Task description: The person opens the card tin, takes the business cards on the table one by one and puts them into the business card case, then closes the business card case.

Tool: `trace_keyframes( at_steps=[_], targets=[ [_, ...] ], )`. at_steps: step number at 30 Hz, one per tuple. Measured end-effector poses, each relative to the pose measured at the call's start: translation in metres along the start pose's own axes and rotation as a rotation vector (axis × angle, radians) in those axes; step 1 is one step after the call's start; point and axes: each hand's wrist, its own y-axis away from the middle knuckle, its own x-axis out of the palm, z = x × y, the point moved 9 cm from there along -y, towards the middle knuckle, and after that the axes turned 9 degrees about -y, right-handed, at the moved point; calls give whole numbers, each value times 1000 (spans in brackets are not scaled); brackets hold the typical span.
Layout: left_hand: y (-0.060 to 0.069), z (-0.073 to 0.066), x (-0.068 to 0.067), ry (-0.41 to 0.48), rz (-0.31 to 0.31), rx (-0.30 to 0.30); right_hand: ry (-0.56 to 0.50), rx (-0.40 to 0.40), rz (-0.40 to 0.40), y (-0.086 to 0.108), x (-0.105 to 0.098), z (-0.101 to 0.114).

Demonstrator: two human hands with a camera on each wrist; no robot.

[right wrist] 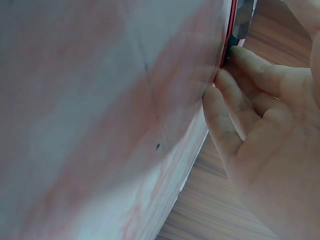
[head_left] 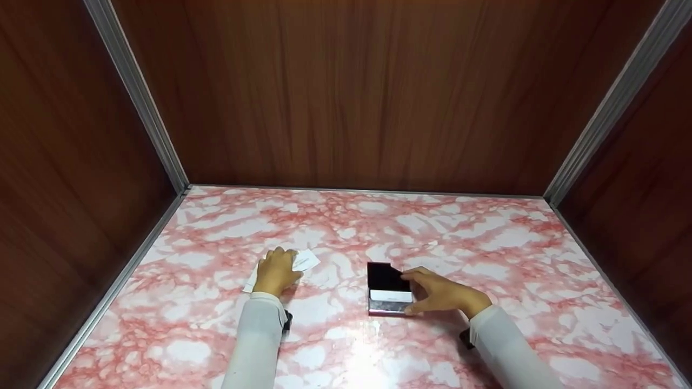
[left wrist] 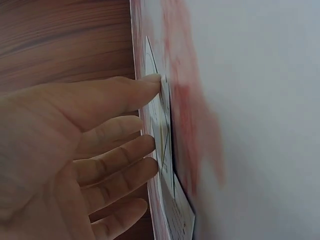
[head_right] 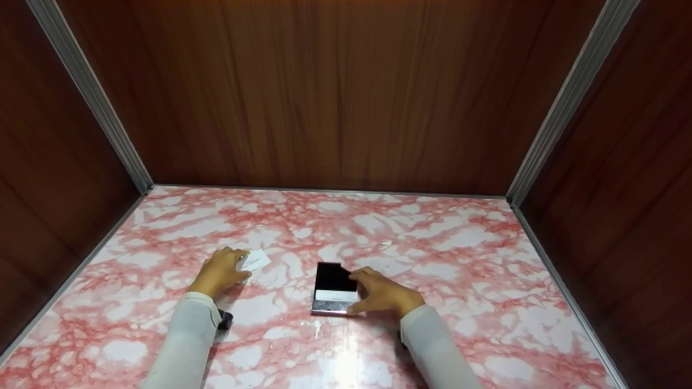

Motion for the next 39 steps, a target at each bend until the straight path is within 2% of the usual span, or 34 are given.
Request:
trace_keyframes(
  at_steps=[10,15,26,33,39],
  targets=[
    [-5,12,2,121,46,-52,-17,4,-6,0,-1,-1],
    [-6,13,2,140,56,-54,-12,-1,-8,0,-1,-1],
    [-4,14,2,127,31,-59,-17,5,-2,-1,0,-1],
    [-2,16,0,195,-29,-81,-14,-7,-4,0,0,0],
    [0,15,-4,205,-102,-37,-19,0,-9,0,0,0]
  ],
)
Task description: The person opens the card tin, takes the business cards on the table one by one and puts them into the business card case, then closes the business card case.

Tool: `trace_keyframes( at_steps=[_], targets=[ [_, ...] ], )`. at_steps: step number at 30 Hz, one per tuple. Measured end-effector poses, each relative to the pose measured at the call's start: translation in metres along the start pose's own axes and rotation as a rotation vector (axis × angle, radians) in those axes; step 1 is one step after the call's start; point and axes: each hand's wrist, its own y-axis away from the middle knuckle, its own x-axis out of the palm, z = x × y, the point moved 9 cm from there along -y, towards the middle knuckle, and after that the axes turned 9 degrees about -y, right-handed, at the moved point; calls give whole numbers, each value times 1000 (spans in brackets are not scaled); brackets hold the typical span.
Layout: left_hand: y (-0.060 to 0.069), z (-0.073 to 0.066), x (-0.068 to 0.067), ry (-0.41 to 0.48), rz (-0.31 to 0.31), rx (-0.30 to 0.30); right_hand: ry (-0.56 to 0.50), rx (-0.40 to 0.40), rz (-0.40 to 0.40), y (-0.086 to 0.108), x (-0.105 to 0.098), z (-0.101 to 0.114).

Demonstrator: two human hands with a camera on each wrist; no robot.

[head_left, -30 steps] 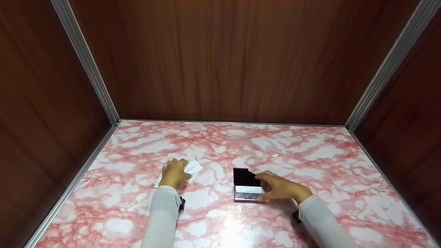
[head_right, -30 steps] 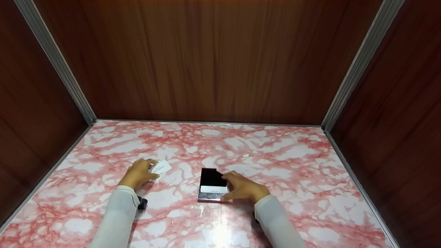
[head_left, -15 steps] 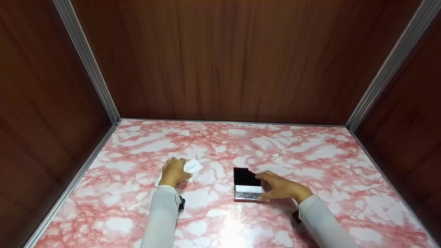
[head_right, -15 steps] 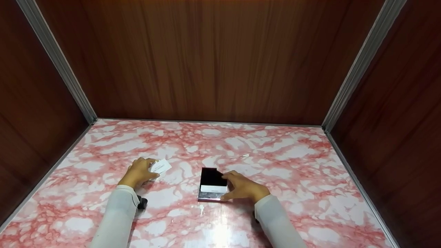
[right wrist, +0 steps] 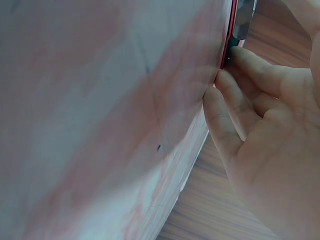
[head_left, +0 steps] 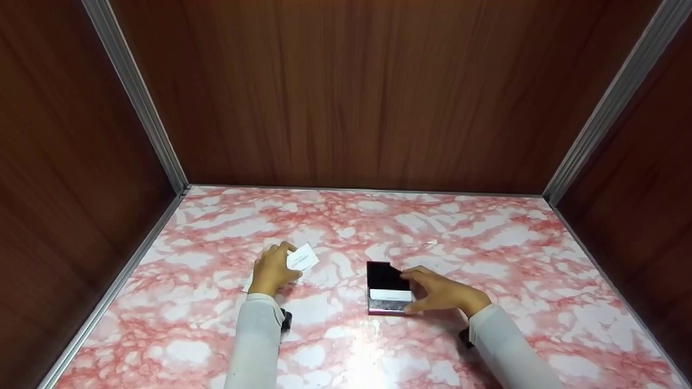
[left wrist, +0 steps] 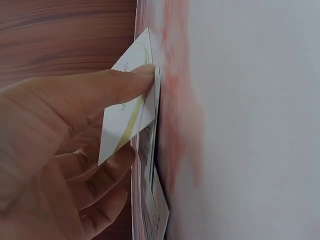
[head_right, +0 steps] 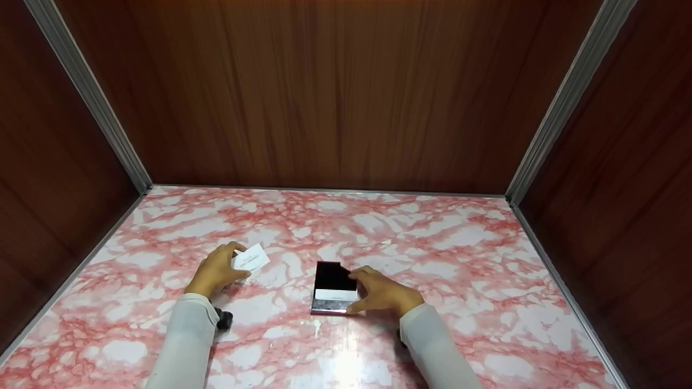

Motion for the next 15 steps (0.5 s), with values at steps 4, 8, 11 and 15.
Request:
trace_keyframes(
  at_steps=[4,8,11,15],
  targets=[
    [0,-2,0,8,8,13,-16,3,4,0,0,0],
    [-1,-4,0,31,7,20,-24,14,5,0,0,0],
    [-1,-6,-1,43,-2,31,-10,24,3,1,0,0],
    [0,-10,-4,49,-5,39,-7,30,2,0,1,-2]
  ],
)
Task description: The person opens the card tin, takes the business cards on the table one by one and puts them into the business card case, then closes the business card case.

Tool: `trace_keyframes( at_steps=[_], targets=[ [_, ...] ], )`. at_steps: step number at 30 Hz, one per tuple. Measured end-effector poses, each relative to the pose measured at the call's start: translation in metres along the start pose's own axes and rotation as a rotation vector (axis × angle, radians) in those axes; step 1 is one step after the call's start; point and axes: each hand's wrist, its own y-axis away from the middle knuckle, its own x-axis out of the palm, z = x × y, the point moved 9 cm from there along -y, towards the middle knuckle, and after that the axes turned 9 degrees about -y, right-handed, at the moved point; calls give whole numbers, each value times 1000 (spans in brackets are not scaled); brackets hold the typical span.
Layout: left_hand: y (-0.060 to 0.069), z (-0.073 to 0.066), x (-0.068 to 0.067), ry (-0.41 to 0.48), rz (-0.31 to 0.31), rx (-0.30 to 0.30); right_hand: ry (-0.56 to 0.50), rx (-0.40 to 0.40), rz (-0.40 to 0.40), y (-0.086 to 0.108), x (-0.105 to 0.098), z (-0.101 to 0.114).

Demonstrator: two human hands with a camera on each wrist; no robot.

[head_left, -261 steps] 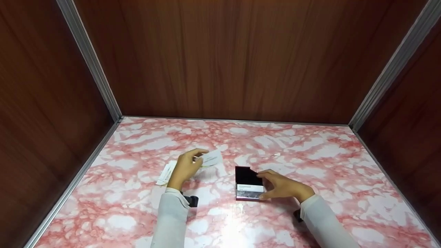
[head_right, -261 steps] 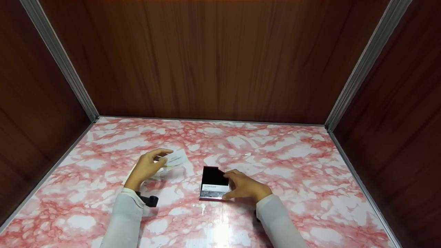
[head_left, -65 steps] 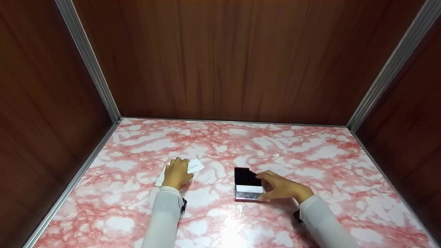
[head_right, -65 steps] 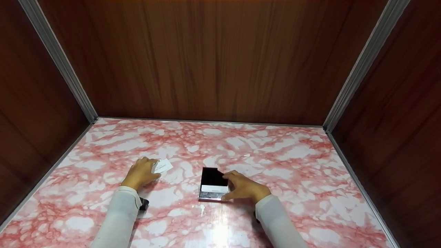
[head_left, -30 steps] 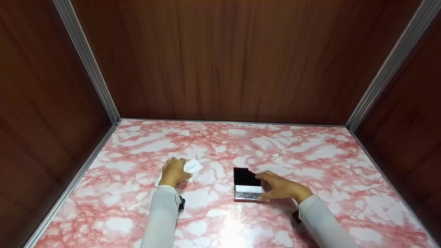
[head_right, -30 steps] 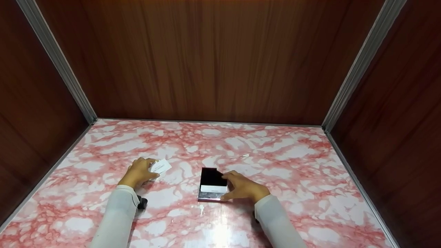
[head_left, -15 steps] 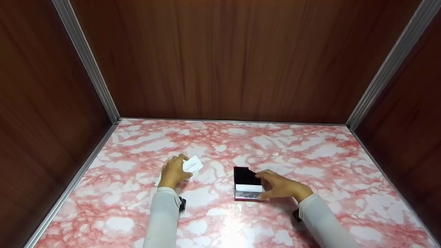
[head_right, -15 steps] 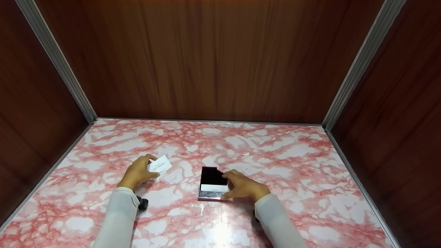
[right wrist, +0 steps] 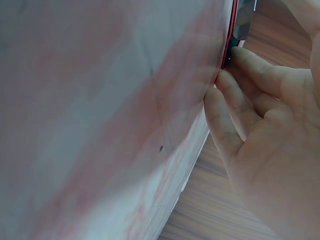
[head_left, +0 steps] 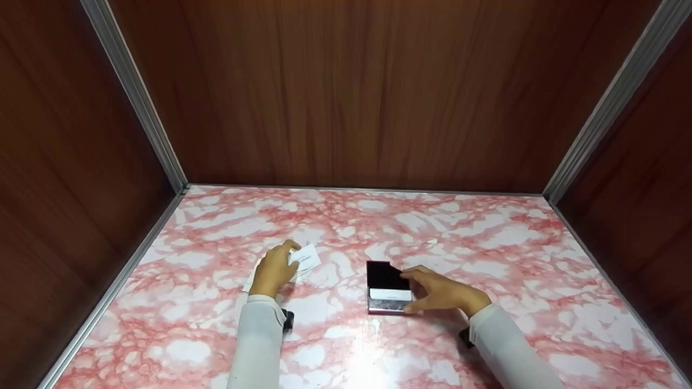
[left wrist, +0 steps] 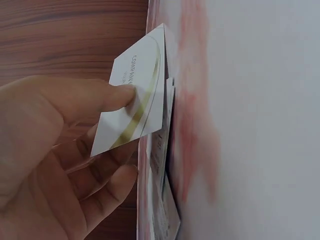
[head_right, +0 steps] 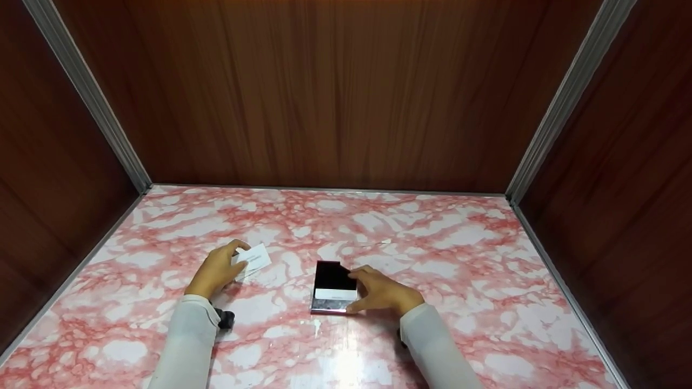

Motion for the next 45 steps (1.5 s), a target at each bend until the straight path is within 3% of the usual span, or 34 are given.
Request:
trace_keyframes(
  at_steps=[18,23,27,34,45],
  targets=[
    [0,-32,-23,99,-59,121,24,-27,-3,0,-1,1],
    [0,-42,-24,167,-32,149,26,-11,2,-1,0,-1],
    [1,-52,-25,171,-20,195,24,0,3,-1,1,-1],
    [1,-70,-22,173,-7,284,26,-15,-1,1,0,2],
    [8,-106,-7,199,53,432,44,-36,-4,0,0,3]
  ],
)
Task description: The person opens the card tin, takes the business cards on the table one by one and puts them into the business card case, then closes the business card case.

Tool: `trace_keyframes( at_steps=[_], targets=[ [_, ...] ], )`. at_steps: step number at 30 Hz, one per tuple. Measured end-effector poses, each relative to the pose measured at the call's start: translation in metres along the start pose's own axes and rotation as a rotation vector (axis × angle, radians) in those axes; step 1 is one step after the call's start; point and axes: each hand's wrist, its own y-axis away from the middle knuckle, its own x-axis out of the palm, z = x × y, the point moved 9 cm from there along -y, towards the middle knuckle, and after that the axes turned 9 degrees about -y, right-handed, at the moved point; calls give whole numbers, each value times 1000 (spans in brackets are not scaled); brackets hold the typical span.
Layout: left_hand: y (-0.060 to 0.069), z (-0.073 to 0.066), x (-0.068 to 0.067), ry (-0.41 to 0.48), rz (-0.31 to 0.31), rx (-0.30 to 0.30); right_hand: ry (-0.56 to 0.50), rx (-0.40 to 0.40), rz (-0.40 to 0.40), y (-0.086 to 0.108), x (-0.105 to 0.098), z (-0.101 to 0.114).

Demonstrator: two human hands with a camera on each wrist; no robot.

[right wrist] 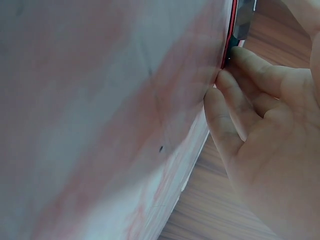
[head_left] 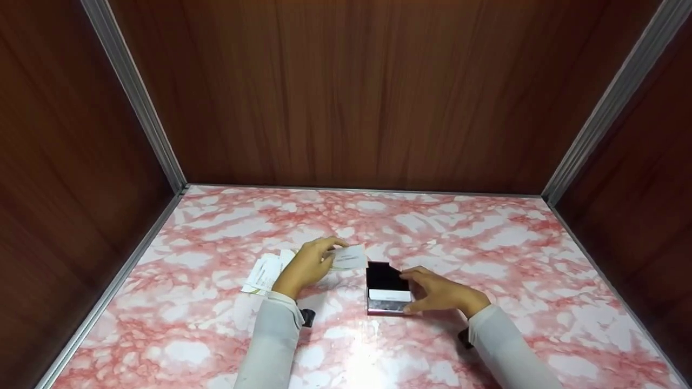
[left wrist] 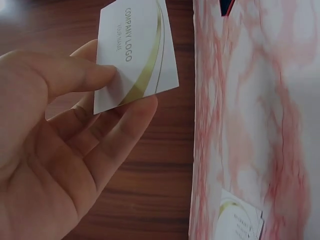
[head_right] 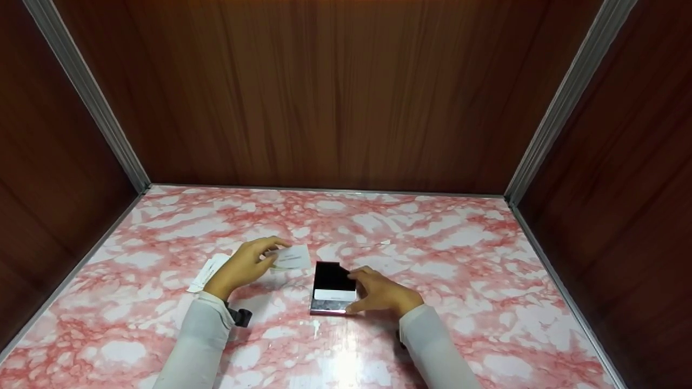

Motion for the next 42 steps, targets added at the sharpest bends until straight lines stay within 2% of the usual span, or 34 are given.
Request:
trace_keyframes(
  at_steps=[7,11,16,20,25,31,38,42],
  targets=[
    [-5,-10,9,15,58,-8,-5,9,-4,0,0,-1],
    [-7,-18,15,34,69,20,-12,6,-6,2,0,0],
    [-9,-28,27,26,69,43,-8,13,-5,1,0,-1],
    [-13,-37,39,9,43,72,4,24,-13,-1,-1,-2],
    [-18,-49,52,11,22,107,3,-3,-25,-2,-1,0],
    [-21,-54,63,-12,29,67,29,-32,-25,-2,0,2],
    [-21,-53,80,-16,104,15,-2,-21,-37,-1,-1,0],
    [-21,-54,84,-32,108,17,-16,-19,-36,-2,0,-1]
  ],
)
